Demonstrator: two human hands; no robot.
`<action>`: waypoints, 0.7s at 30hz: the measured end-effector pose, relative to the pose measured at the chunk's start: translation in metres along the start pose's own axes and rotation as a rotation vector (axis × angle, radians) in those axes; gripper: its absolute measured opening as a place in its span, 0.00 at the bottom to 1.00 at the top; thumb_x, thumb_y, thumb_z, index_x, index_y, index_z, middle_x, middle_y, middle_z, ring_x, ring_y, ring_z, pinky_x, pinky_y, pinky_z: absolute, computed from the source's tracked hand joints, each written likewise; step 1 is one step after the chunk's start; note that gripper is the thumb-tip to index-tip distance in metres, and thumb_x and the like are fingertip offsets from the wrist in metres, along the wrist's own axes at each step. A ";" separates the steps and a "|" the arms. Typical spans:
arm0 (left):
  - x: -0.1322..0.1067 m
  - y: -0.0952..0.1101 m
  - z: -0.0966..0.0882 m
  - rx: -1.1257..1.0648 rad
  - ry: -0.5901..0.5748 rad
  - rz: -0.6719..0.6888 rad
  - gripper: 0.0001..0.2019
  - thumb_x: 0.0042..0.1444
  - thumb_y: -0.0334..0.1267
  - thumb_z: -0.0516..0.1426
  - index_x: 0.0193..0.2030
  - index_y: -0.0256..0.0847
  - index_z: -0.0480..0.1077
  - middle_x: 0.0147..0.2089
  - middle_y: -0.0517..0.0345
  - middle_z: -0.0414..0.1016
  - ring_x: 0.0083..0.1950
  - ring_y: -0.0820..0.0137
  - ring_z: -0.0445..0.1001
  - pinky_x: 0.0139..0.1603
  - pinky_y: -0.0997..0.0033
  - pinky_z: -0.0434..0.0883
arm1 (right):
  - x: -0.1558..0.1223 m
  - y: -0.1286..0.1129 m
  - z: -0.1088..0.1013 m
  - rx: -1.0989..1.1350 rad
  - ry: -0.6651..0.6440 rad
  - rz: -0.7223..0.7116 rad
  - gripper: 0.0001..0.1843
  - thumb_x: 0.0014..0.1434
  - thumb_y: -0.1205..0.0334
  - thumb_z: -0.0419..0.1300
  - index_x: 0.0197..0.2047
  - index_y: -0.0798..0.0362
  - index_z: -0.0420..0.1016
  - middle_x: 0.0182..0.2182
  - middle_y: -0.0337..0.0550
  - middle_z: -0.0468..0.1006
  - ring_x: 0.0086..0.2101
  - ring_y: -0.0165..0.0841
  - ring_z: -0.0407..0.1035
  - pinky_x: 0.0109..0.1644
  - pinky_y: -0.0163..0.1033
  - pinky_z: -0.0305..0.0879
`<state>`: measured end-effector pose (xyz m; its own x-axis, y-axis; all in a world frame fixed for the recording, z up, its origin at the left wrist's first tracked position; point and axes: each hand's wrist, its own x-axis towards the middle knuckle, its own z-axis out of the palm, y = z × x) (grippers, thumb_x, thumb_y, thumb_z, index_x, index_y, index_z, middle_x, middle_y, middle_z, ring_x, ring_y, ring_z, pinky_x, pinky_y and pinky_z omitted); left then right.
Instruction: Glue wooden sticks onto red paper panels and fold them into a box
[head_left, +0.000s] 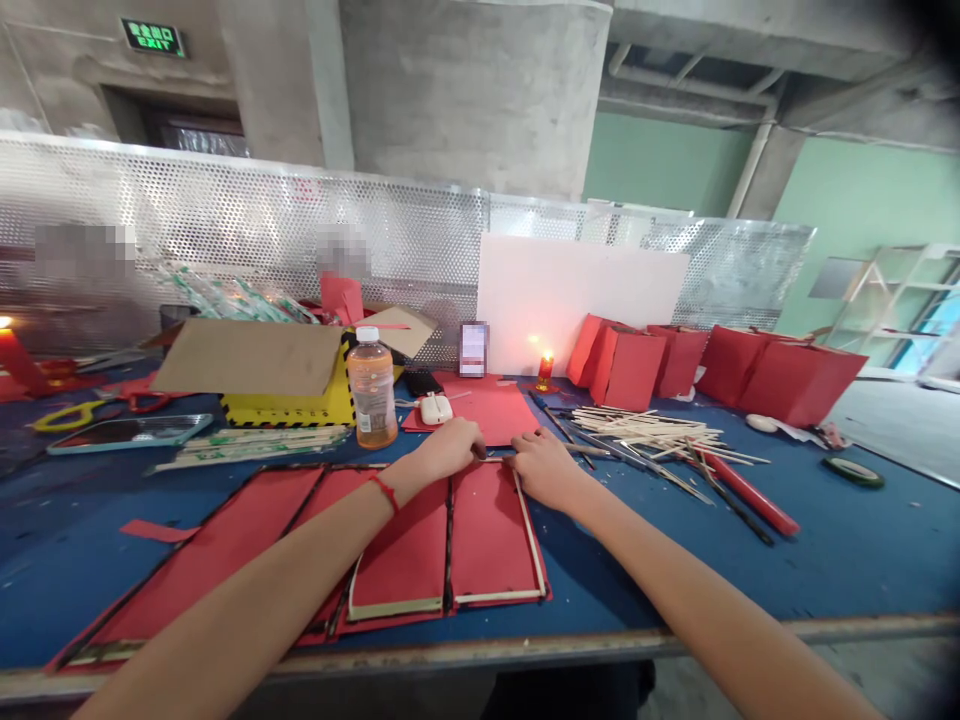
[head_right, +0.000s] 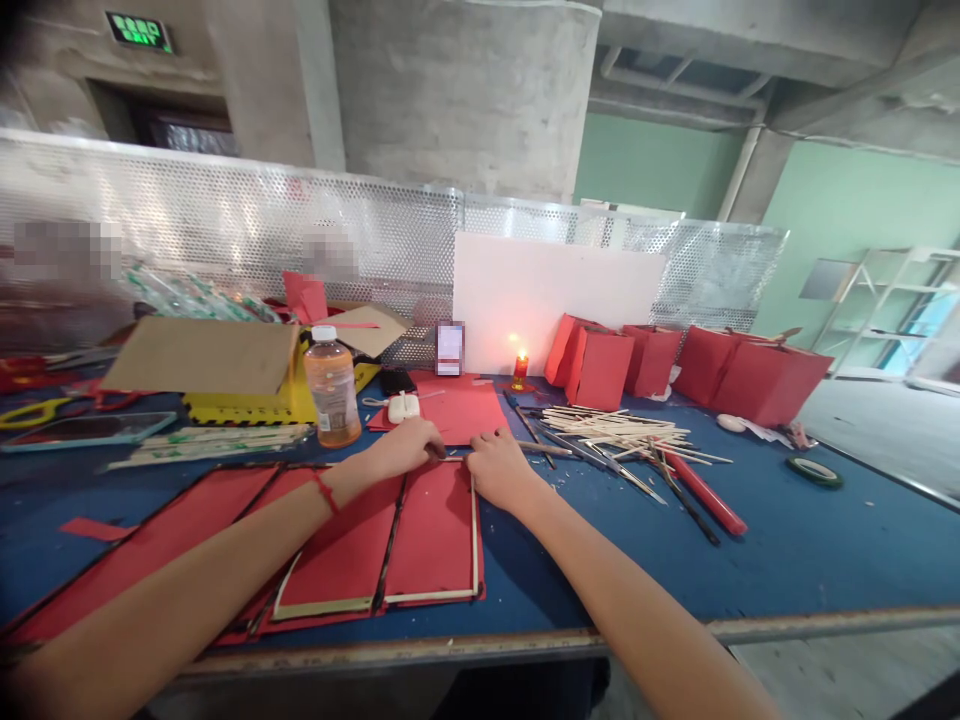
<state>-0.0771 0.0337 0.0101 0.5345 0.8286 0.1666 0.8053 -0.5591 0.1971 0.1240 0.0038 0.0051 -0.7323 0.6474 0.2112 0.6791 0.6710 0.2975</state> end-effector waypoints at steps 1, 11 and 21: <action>0.000 0.000 0.000 0.008 0.008 0.008 0.18 0.41 0.25 0.52 0.35 0.36 0.82 0.36 0.47 0.83 0.31 0.67 0.75 0.33 0.73 0.66 | -0.001 -0.001 0.002 -0.001 0.006 -0.005 0.16 0.63 0.68 0.51 0.43 0.58 0.79 0.40 0.55 0.77 0.44 0.42 0.69 0.46 0.45 0.56; -0.003 -0.004 -0.001 0.145 0.010 0.022 0.17 0.50 0.26 0.53 0.42 0.38 0.79 0.43 0.49 0.81 0.45 0.62 0.76 0.44 0.69 0.67 | -0.010 0.038 -0.004 0.100 0.079 0.412 0.15 0.64 0.63 0.51 0.46 0.55 0.77 0.44 0.51 0.79 0.47 0.40 0.70 0.48 0.41 0.59; -0.003 -0.009 0.002 0.350 0.152 -0.146 0.14 0.59 0.26 0.46 0.41 0.34 0.72 0.45 0.43 0.71 0.47 0.60 0.71 0.47 0.62 0.65 | -0.024 0.073 0.007 0.120 -0.110 0.732 0.18 0.65 0.58 0.52 0.46 0.59 0.79 0.47 0.60 0.79 0.50 0.46 0.72 0.48 0.42 0.62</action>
<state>-0.0855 0.0368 0.0063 0.3854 0.8701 0.3071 0.9225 -0.3708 -0.1072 0.1917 0.0402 0.0151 -0.0858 0.9717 0.2200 0.9963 0.0852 0.0119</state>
